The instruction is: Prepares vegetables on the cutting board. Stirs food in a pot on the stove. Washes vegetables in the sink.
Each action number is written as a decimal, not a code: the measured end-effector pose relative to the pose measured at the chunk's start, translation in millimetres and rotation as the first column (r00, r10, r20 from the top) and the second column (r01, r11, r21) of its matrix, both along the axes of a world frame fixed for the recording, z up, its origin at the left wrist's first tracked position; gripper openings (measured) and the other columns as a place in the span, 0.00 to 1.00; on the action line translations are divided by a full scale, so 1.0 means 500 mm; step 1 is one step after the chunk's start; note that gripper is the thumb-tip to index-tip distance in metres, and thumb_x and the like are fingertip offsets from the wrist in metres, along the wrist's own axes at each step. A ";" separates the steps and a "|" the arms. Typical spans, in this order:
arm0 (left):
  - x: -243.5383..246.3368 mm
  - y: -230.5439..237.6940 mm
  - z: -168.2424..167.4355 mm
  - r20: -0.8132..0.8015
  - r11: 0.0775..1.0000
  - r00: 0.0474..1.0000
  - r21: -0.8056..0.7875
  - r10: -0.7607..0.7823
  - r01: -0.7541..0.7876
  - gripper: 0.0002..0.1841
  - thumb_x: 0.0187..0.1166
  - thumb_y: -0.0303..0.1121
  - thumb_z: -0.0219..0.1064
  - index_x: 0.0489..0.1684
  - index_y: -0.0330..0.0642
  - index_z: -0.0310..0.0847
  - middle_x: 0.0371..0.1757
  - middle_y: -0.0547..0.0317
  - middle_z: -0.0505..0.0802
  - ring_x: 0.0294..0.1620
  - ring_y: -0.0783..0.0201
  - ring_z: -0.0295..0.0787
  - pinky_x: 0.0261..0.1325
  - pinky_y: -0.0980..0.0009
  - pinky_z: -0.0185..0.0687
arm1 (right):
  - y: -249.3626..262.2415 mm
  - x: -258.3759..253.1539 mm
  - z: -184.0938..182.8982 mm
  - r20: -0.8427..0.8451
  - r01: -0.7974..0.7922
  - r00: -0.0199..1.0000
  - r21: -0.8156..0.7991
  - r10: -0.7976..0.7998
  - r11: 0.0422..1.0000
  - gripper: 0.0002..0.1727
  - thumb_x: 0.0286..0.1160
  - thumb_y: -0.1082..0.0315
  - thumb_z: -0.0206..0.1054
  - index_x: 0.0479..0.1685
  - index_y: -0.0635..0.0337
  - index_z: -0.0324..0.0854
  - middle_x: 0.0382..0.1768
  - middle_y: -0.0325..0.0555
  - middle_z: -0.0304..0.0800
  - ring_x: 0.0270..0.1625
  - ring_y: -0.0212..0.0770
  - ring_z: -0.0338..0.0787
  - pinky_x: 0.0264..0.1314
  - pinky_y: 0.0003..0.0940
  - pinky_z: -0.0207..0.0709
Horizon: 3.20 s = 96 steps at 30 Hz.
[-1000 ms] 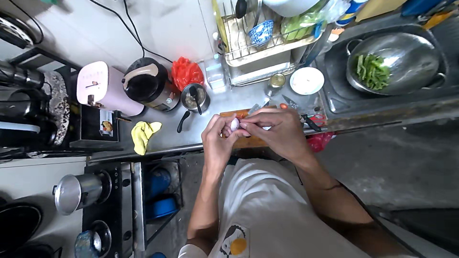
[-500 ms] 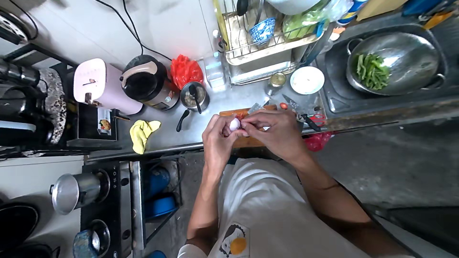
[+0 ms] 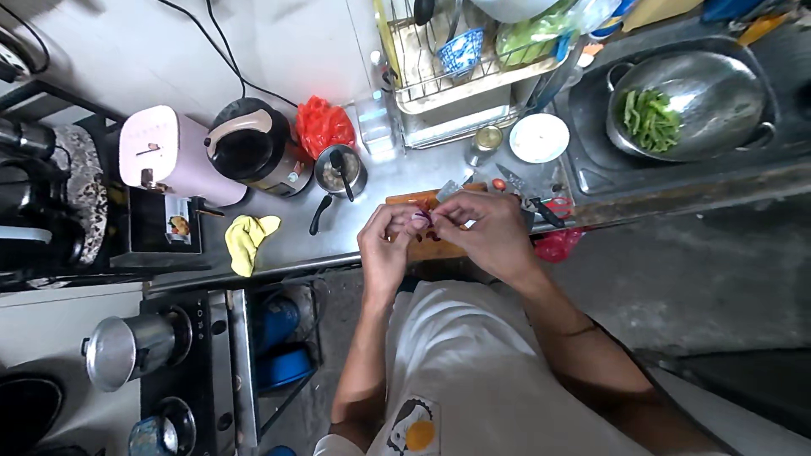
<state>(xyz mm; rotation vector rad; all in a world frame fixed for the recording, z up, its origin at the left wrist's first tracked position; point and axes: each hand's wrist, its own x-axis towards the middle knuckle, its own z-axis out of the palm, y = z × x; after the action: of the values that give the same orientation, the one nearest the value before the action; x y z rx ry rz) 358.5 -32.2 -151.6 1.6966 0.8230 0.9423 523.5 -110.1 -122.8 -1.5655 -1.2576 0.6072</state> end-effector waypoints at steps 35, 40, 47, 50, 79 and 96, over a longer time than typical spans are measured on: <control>0.094 0.052 -0.110 0.485 0.686 0.871 -0.608 -0.078 0.400 0.21 0.93 0.31 0.50 0.83 0.50 0.70 0.74 0.51 0.85 0.69 0.59 0.86 0.73 0.64 0.81 | -0.016 0.128 -0.130 -0.106 0.455 0.866 -0.239 -0.489 0.858 0.09 0.77 0.63 0.70 0.45 0.57 0.89 0.32 0.39 0.94 0.30 0.32 0.92 0.36 0.34 0.89; 0.199 0.048 -0.215 0.285 0.624 0.954 -0.729 -0.098 0.282 0.20 0.93 0.33 0.51 0.81 0.51 0.72 0.73 0.55 0.87 0.67 0.59 0.88 0.72 0.61 0.83 | -0.044 0.292 -0.316 0.121 0.555 0.818 -0.427 -0.563 0.714 0.14 0.79 0.59 0.67 0.45 0.62 0.90 0.35 0.51 0.93 0.39 0.46 0.92 0.49 0.54 0.85; 0.358 0.036 -0.457 0.144 0.582 0.990 -0.804 -0.011 0.123 0.20 0.90 0.22 0.52 0.78 0.29 0.68 0.68 0.41 0.86 0.67 0.53 0.88 0.74 0.57 0.83 | -0.065 0.447 -0.583 0.198 0.443 0.876 -0.694 -0.440 0.568 0.14 0.73 0.63 0.73 0.51 0.63 0.89 0.49 0.62 0.92 0.57 0.64 0.89 0.64 0.68 0.78; 0.395 0.018 -0.482 0.094 0.564 0.996 -0.823 0.011 0.071 0.20 0.88 0.21 0.54 0.77 0.29 0.70 0.66 0.43 0.87 0.64 0.55 0.89 0.72 0.59 0.85 | -0.073 0.471 -0.602 0.252 0.408 0.910 -0.692 -0.330 0.596 0.12 0.76 0.66 0.69 0.53 0.61 0.89 0.51 0.60 0.93 0.60 0.64 0.90 0.67 0.67 0.78; 0.477 -0.054 -0.380 0.092 0.685 0.979 -0.726 0.184 -0.060 0.13 0.78 0.21 0.70 0.57 0.25 0.85 0.48 0.46 0.95 0.50 0.56 0.95 0.63 0.57 0.91 | -0.033 0.449 -0.461 0.076 0.070 0.995 -0.180 -0.057 0.981 0.10 0.81 0.64 0.70 0.47 0.57 0.94 0.49 0.45 0.96 0.51 0.35 0.94 0.60 0.33 0.87; 0.364 -0.073 -0.457 -0.303 0.850 0.946 -0.462 0.118 -0.254 0.15 0.85 0.28 0.64 0.67 0.38 0.84 0.63 0.48 0.90 0.52 0.59 0.91 0.59 0.60 0.89 | -0.035 0.528 -0.548 0.225 0.181 0.973 -0.616 -0.048 0.767 0.12 0.82 0.65 0.66 0.52 0.62 0.90 0.51 0.58 0.93 0.56 0.59 0.92 0.64 0.64 0.82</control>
<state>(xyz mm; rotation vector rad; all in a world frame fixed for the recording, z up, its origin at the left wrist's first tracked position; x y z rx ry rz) 540.7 -68.8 -380.1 1.3129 1.3082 0.5612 787.4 -127.8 -396.8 -2.3003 -1.1408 0.8742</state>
